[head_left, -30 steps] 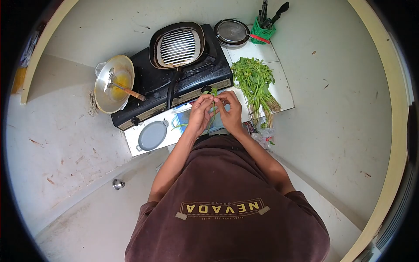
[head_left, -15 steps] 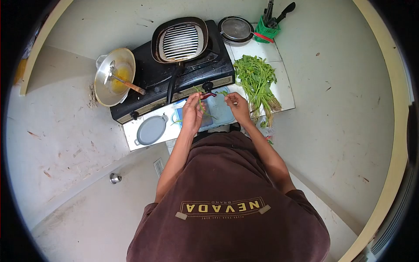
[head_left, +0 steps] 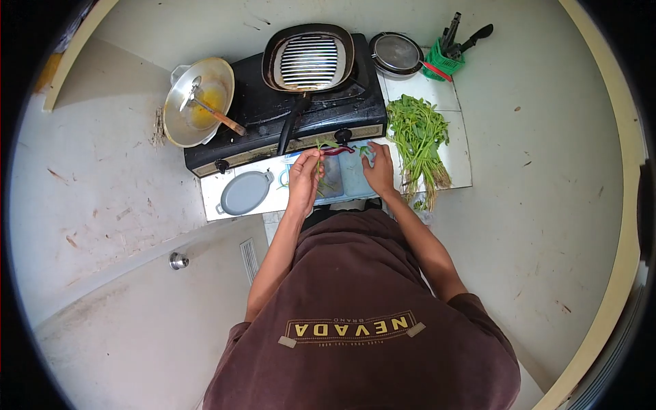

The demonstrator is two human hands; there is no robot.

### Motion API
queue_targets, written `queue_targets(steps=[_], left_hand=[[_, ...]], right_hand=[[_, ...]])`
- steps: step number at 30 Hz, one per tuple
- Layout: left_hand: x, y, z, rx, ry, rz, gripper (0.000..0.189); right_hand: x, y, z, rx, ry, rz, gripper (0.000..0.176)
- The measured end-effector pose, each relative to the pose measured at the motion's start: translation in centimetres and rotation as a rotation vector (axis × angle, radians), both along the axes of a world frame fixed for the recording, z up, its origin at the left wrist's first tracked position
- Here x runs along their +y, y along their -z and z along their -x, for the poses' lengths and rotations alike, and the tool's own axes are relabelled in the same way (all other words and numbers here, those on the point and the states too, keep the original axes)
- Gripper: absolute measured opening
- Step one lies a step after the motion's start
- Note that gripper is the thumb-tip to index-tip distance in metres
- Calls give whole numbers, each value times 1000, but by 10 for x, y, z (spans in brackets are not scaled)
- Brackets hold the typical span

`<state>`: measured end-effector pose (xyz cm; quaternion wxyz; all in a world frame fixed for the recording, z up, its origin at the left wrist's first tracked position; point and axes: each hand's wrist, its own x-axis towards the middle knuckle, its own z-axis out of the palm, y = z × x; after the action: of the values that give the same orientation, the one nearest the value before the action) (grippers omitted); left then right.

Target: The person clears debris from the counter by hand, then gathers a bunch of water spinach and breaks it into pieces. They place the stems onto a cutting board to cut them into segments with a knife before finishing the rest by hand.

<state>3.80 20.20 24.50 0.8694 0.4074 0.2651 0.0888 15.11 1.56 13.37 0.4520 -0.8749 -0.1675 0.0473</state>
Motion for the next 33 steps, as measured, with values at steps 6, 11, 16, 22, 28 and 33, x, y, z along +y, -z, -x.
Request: queue_targets(steps=[6, 11, 16, 22, 28, 33], left_hand=[[-2, -14, -4, 24, 68, -290, 13], [-12, -41, -11, -49, 153, -499, 15], [-7, -50, -16, -76, 238, -1022, 10], [-6, -68, -23, -166, 317, -1253, 10], [-2, -67, -34, -213, 523, -1407, 14], [5, -72, -45, -269, 725, -1524, 17]], right_hand=[[27, -159, 13, -168, -170, -362, 27], [27, -190, 9, -438, -357, -160, 21], [20, -179, 4, -466, -377, -67, 15], [12, -167, 7, -430, -342, -29, 12], [5, -158, 9, -354, -296, 25, 13], [0, -145, 5, -182, -291, 21, 16]])
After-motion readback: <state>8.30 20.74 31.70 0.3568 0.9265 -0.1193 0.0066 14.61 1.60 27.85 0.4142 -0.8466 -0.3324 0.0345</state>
